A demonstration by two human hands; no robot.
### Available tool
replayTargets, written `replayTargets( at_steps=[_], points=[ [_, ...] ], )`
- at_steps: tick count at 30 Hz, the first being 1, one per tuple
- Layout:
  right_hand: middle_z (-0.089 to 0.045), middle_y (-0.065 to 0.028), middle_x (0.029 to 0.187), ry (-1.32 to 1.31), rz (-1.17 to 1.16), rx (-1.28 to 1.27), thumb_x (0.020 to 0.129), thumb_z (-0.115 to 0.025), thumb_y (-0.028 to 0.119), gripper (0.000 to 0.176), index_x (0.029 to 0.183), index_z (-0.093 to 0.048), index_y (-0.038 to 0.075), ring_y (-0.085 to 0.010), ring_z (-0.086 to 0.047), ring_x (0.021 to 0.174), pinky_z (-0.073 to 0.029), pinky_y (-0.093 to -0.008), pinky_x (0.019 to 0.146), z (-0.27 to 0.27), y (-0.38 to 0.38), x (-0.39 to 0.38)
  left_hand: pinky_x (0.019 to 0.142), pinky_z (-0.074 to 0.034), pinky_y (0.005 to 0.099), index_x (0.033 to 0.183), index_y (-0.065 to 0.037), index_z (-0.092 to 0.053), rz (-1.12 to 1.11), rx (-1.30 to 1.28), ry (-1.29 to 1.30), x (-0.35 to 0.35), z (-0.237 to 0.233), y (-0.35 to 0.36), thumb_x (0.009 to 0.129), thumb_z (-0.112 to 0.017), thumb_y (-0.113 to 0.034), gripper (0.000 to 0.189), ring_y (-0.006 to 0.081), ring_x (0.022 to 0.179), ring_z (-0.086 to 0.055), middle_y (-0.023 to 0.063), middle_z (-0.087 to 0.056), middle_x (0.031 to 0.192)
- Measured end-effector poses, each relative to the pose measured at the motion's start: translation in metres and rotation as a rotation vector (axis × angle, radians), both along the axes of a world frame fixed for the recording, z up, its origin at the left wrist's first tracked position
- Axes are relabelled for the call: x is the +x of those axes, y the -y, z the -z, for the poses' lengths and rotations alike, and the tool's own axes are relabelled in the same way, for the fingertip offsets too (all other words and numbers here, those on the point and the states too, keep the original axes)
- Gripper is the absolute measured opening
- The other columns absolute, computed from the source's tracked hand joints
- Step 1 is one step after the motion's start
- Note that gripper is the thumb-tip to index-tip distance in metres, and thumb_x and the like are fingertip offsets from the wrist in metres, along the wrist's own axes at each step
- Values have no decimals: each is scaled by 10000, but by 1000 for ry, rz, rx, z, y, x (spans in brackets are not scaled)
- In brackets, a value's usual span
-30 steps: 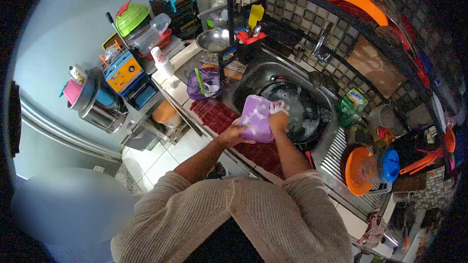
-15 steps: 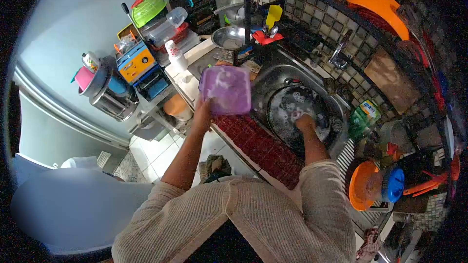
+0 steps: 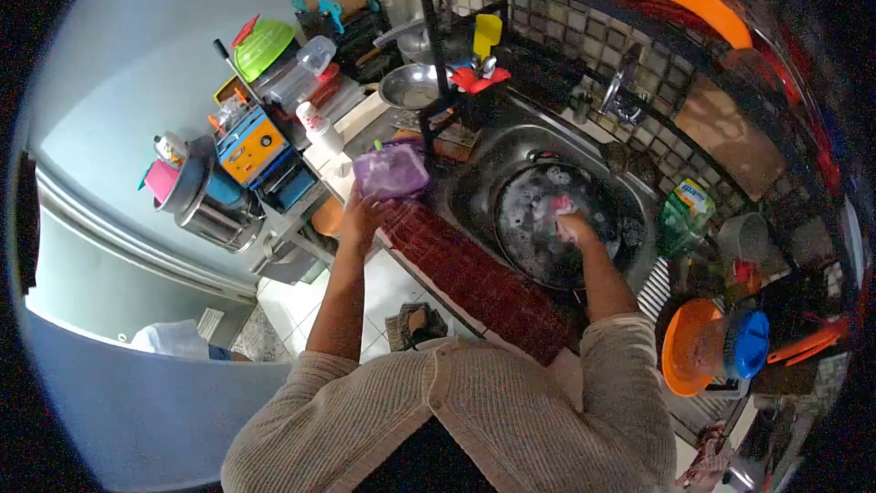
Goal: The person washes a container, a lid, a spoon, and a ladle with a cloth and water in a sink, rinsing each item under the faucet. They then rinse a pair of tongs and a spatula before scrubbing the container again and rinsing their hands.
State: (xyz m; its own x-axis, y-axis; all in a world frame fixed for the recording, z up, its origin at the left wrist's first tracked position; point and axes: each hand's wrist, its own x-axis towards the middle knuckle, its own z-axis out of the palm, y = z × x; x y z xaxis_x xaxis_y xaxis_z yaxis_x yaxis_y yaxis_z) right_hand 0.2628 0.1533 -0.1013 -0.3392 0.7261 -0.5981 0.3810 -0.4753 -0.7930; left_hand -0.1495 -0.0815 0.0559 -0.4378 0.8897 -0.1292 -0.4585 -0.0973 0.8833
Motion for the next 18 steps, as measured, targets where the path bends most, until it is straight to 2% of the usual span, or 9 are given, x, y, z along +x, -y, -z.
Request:
replayTargets(
  at_steps=[1,5,8,10,11,12,13,15,18],
  points=[
    [-587,-34,864,106,192,91,787,-614,273,307,1009,-572,65,-172,-560,754,-468,-343,622,-78,44,-23,679,-530,332,1416,-179,-33,-37,15,7,-4,7,-1,888,-431,-75,670,277,838,-611,161,-472,1109],
    [-589,-19,883,-304,197,-65,797,-617,216,331,1086,-543,70,-149,-552,793,-469,-340,627,-58,39,10,688,-508,320,1431,-178,-35,-40,-70,-24,5,10,6,892,-454,-150,683,227,829,-594,139,-453,1136],
    [-565,16,720,-672,244,-181,783,-638,184,189,930,-605,70,-80,-449,483,-331,-213,388,-65,63,15,729,-476,309,1425,-121,-116,7,-103,-126,13,25,9,863,-498,-177,682,217,877,-561,139,-435,1164],
    [-588,19,765,-634,143,-239,778,-641,145,205,960,-607,58,-77,-444,479,-320,-205,383,-56,71,22,761,-456,309,1393,-79,-223,-316,93,-187,41,27,1,838,-516,-164,634,200,930,-525,123,-446,1151],
    [-574,31,717,-624,171,-241,766,-659,138,226,973,-617,58,-74,-442,488,-318,-210,394,-54,76,20,814,-436,334,1324,-54,-343,-563,-42,-691,54,36,-1,821,-520,-124,537,201,976,-492,108,-446,1155],
    [-574,31,717,-624,177,-241,766,-659,138,226,973,-617,58,-74,-442,488,-318,-210,394,-59,84,16,875,-405,352,1275,-35,-394,-536,104,-743,85,30,-3,825,-518,-107,472,221,997,-484,103,-457,1143],
    [-559,36,684,-662,167,-244,764,-664,141,221,965,-622,59,-68,-447,498,-317,-213,401,-72,96,8,916,-373,360,1261,-13,-391,-258,41,-512,126,-3,4,840,-527,-120,455,238,1033,-476,116,-496,1083],
    [-489,45,551,-640,241,-205,756,-690,192,208,927,-645,83,-55,-461,523,-292,-220,411,-95,117,-17,877,-398,339,1226,1,-414,63,233,-896,147,81,-26,871,-522,-209,427,222,1002,-507,109,-545,1002],
    [-474,38,508,-606,258,-209,756,-700,252,153,801,-631,123,-62,-445,474,-262,-221,402,-54,121,-43,870,-415,364,1229,16,-396,580,-75,-795,185,54,-32,896,-474,-183,395,281,991,-540,179,-535,1087]
  ],
)
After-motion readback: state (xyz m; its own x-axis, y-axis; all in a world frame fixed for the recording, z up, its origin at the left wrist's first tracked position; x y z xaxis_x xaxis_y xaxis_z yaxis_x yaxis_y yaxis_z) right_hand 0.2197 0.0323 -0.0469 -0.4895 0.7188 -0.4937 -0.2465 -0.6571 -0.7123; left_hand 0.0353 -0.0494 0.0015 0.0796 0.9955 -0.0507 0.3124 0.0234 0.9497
